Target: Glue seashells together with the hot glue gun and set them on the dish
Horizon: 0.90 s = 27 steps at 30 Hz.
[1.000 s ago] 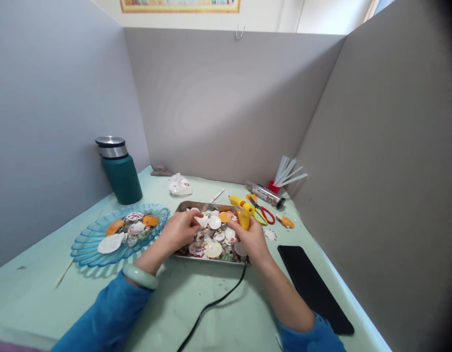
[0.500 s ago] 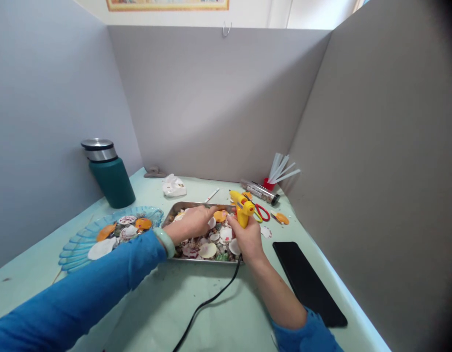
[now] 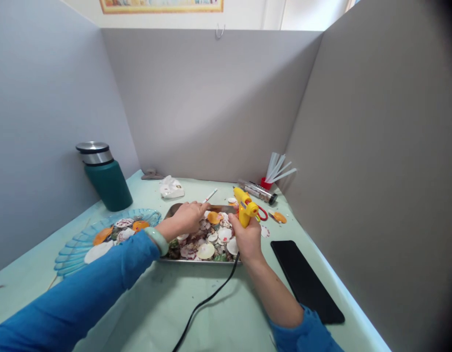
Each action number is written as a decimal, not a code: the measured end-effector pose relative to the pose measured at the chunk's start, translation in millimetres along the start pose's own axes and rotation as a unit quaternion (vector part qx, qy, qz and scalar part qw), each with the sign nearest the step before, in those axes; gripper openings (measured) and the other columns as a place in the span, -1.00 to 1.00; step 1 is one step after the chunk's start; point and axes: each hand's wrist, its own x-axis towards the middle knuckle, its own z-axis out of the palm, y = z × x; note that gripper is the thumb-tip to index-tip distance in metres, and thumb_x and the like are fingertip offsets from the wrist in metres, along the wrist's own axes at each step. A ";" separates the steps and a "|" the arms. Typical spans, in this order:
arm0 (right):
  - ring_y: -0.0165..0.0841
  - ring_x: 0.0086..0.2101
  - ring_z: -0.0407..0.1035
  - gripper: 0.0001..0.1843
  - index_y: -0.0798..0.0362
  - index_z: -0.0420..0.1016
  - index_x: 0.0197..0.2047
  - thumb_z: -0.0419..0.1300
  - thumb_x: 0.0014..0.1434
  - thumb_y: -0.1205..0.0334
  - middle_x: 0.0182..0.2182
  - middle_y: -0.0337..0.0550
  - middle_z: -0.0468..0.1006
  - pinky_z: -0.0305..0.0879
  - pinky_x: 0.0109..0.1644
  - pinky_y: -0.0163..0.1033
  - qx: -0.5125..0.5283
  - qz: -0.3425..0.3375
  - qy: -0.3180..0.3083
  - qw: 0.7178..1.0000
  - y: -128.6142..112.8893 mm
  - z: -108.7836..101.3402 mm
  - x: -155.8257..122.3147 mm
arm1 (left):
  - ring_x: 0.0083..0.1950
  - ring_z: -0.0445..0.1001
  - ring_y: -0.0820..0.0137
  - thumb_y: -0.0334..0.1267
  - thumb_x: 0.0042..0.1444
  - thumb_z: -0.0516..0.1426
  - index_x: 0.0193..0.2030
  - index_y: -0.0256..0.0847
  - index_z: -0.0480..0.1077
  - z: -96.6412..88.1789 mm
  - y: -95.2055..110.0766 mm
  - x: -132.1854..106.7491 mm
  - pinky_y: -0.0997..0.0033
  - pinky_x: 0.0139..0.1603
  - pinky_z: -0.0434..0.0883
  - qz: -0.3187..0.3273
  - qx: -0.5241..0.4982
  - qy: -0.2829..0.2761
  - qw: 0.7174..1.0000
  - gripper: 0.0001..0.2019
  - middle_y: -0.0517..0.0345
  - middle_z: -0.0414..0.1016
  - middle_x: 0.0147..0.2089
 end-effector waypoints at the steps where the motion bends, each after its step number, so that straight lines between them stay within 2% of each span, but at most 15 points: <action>1: -0.23 -0.38 0.43 -0.61 0.13 0.49 -0.16 0.25 -0.04 0.07 -0.47 -0.17 0.53 0.35 -0.35 -0.20 0.000 0.001 0.001 1.000 0.2 0.1 0.1 | -0.10 0.47 0.13 -0.46 -0.08 0.06 0.17 -0.26 0.19 -2.1 -0.7 -0.8 0.26 -0.16 0.34 -0.006 0.006 0.003 1.000 -0.42 -0.14 0.51 -0.14; 4: -0.23 -0.37 0.44 -0.60 0.12 0.48 -0.15 0.25 -0.03 0.08 -0.46 -0.17 0.54 0.35 -0.35 -0.20 0.002 -0.001 0.000 1.000 1.1 0.6 0.3 | -0.08 0.47 0.19 -0.48 -0.04 0.05 0.12 -0.19 0.27 -5.3 2.3 -0.9 0.29 -0.12 0.34 -0.016 -0.027 0.024 0.999 -0.49 -0.08 0.52 -0.14; 8: -0.25 -0.38 0.43 -0.60 0.12 0.48 -0.14 0.25 -0.03 0.08 -0.45 -0.17 0.53 0.34 -0.35 -0.21 0.005 -0.001 -0.004 1.000 1.0 0.4 0.1 | -0.10 0.49 0.26 -0.45 0.02 0.06 0.10 -0.08 0.32 -2.1 15.4 7.1 0.37 -0.13 0.35 0.034 -0.115 0.038 0.992 -0.54 0.02 0.53 -0.12; 14: -0.27 -0.40 0.42 -0.58 0.12 0.47 -0.11 0.23 -0.02 0.07 -0.44 -0.18 0.53 0.34 -0.35 -0.21 0.018 -0.010 0.002 1.000 -2.3 -0.5 -0.2 | -0.11 0.51 0.24 -0.45 0.00 0.09 0.07 -0.15 0.37 6.0 34.2 28.6 0.39 -0.11 0.36 0.049 -0.161 0.034 0.985 -0.56 0.00 0.57 -0.14; 20: -0.27 -0.38 0.43 -0.61 0.10 0.46 -0.11 0.21 0.01 0.08 -0.41 -0.16 0.54 0.34 -0.36 -0.22 0.014 -0.020 0.010 1.000 -2.4 0.1 -1.6 | -0.21 0.53 0.24 -0.37 0.08 0.02 -0.04 -0.15 0.45 1.7 31.0 29.4 0.37 -0.23 0.36 0.019 -0.127 0.038 0.991 -0.67 -0.01 0.59 -0.24; 23: -0.26 -0.35 0.43 -0.62 0.09 0.46 -0.11 0.21 0.01 0.08 -0.39 -0.15 0.54 0.34 -0.35 -0.22 0.009 -0.015 0.013 1.000 -2.2 0.9 -2.4 | -0.26 0.53 0.25 -0.34 0.00 0.08 -0.10 -0.14 0.46 1.6 28.0 20.1 0.39 -0.27 0.36 0.012 -0.100 0.009 0.995 -0.70 0.03 0.58 -0.29; 27: -0.26 -0.36 0.43 -0.62 0.08 0.46 -0.12 0.21 0.01 0.08 -0.42 -0.17 0.53 0.35 -0.35 -0.22 0.008 -0.009 0.011 1.000 -3.0 1.4 -2.9 | -0.23 0.53 0.18 -0.39 -0.11 0.12 -0.12 -0.18 0.46 6.4 27.1 10.3 0.36 -0.27 0.36 0.017 -0.092 -0.008 0.996 -0.66 -0.02 0.58 -0.26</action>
